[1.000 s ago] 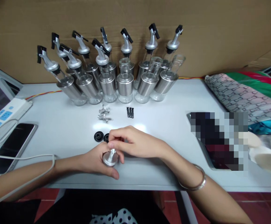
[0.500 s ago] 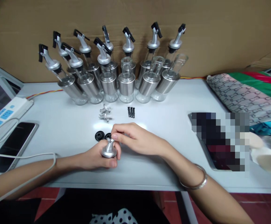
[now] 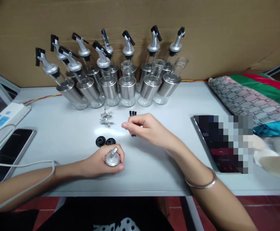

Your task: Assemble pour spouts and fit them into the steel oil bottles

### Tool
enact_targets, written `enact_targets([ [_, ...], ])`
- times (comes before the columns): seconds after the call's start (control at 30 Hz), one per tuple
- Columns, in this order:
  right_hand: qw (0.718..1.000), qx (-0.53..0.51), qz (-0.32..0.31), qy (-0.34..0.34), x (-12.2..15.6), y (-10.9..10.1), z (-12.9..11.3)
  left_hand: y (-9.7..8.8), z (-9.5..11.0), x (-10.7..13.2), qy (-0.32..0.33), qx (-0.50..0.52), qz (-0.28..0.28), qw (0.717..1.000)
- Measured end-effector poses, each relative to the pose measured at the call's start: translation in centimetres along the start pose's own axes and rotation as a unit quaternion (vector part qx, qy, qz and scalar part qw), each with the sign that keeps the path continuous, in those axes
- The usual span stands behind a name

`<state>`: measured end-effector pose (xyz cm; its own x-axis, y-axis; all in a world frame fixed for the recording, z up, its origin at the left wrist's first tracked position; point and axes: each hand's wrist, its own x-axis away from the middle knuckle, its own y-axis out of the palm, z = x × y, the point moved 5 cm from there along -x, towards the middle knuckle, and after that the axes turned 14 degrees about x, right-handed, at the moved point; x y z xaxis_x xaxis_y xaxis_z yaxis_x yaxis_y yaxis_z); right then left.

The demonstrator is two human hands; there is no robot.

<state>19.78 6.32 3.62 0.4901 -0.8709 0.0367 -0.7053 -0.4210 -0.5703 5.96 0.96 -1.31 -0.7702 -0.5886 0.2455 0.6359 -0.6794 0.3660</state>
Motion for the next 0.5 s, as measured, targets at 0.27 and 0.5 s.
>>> enact_targets([
  [0.27, 0.983, 0.177, -0.026, 0.038, -0.3, -1.6, 2.2, -0.1, 0.4, 0.0, 0.016, -0.045, 0.013, 0.999],
  [0.5, 0.960, 0.265, -0.077, 0.048, -0.4, -0.6, 3.2, -0.1, 0.3, 0.0, 0.001, -0.042, 0.009, 0.999],
])
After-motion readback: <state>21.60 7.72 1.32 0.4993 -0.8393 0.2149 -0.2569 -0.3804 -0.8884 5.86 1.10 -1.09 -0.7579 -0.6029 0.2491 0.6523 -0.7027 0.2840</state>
